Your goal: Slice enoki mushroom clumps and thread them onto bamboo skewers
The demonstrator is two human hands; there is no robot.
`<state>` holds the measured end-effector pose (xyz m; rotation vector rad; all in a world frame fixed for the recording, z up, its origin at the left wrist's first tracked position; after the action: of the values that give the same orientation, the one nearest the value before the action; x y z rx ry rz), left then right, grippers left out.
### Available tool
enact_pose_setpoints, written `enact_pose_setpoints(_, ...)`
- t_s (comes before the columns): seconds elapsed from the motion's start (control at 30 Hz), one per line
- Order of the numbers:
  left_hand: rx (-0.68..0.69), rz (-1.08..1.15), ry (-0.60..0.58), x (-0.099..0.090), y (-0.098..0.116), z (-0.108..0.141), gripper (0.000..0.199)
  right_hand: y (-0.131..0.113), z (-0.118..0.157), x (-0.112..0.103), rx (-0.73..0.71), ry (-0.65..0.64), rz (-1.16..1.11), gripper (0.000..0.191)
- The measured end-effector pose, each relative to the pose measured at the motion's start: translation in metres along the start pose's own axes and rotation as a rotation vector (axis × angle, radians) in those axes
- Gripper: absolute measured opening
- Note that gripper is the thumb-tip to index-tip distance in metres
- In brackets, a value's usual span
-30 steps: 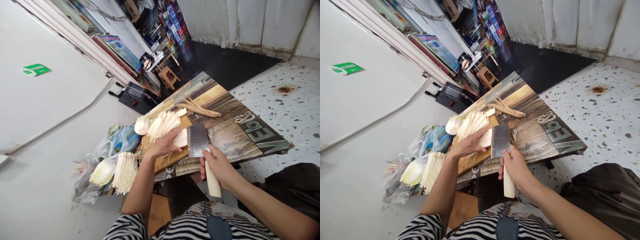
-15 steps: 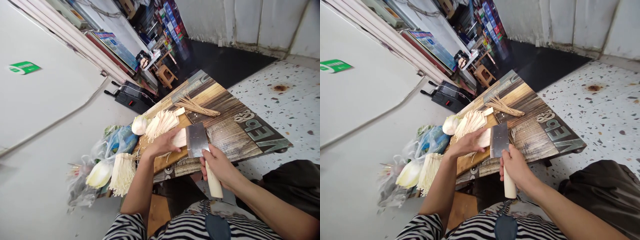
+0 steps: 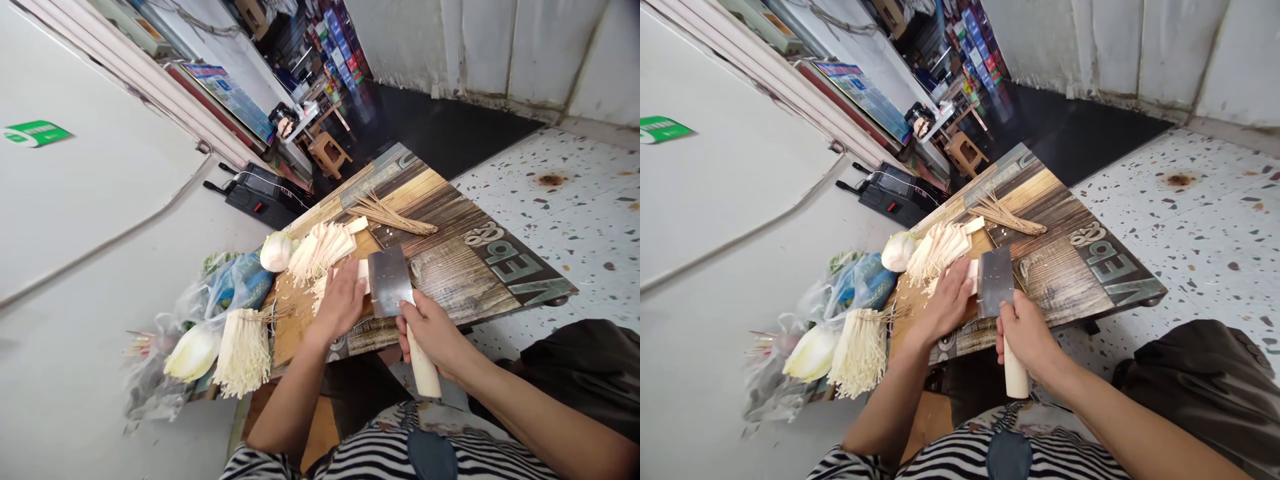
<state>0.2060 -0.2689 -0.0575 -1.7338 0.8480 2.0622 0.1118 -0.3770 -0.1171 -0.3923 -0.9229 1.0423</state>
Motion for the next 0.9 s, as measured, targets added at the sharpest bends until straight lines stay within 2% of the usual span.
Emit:
enact_pose_setpoints(0.13,-0.049,-0.035,0.228,0.003,0.009,-0.003,0.051,0.0,0.0,0.0,0.002,-0.002,0.006,0.012)
enact_pose_setpoints(0.27,-0.016,-0.042,0.326,-0.003,0.012,-0.007,0.045,0.0,0.002,0.0,0.027,0.001,-0.017,0.012)
enact_pose_setpoints(0.47,0.025,-0.042,0.312,-0.006,0.015,-0.01,0.035,-0.002,0.003,0.0,-0.003,0.019,0.038,0.015)
enact_pose_setpoints(0.9,-0.014,0.006,0.321,-0.005,0.011,-0.011,0.037,-0.003,0.003,0.0,0.019,0.031,0.023,0.013)
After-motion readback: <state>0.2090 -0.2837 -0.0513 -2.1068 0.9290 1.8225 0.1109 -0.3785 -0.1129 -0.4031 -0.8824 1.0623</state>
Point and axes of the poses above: each hand's wrist, its own z-axis away from the middle knuckle, its own x-axis out of the palm, y = z × x, the point moved 7 cm from there along -z, towards the middle knuckle, and after that the axes turned 9 degrees about x, right-handed, at the moved point
